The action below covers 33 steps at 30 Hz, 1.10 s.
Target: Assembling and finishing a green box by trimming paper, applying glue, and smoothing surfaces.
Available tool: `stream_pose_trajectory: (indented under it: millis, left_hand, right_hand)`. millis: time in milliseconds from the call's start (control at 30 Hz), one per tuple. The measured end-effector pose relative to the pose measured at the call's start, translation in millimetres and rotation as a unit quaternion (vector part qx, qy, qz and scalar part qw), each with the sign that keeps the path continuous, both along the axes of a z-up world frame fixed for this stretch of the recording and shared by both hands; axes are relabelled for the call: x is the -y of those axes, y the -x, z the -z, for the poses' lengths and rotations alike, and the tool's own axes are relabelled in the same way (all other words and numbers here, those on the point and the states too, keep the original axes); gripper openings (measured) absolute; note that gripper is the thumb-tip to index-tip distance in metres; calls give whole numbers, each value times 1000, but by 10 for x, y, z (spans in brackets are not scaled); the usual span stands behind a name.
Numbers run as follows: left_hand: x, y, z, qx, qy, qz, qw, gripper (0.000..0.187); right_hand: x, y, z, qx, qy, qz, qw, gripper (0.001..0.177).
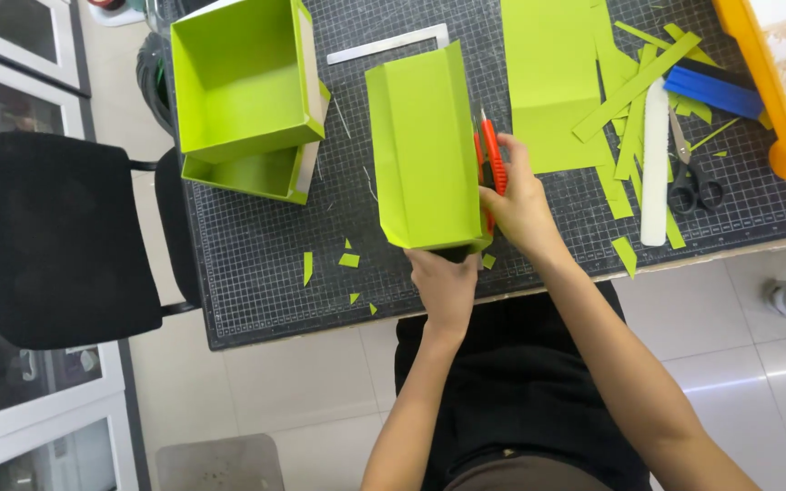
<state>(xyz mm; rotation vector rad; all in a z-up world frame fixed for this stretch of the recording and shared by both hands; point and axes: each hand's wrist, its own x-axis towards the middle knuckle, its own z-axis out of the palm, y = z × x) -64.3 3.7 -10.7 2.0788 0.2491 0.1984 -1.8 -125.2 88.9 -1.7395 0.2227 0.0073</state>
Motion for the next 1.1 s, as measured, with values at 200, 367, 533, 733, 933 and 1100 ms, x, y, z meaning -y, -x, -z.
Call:
stream_pose_trajectory:
  millis: [200, 367, 533, 733, 933, 1100]
  left_hand:
    - [-18, 22, 193, 17, -25, 6, 1000, 110]
    - [-49, 13, 175, 6, -58, 12, 998, 116]
    - [-3, -40, -166, -5, -21, 14, 1000, 114]
    - [39, -62, -322, -60, 21, -10, 998, 109]
    - [28, -43, -490, -83, 84, -14, 993, 111]
    - [32, 4, -240, -57, 61, -14, 996, 106]
  right_hand:
    - [-120, -76, -23, 0, 231, -7, 973, 48]
    - [-127, -146, -182, -9, 259, -59, 964, 51]
    - [-142, 15, -235, -23, 320, -109, 941, 59]
    - [-85, 837, -532, -53, 342, -140, 928, 51]
    - [69, 1373, -511, -141, 283, -148, 937, 49]
    - [391, 1159, -585, -119, 277, -110, 947, 50]
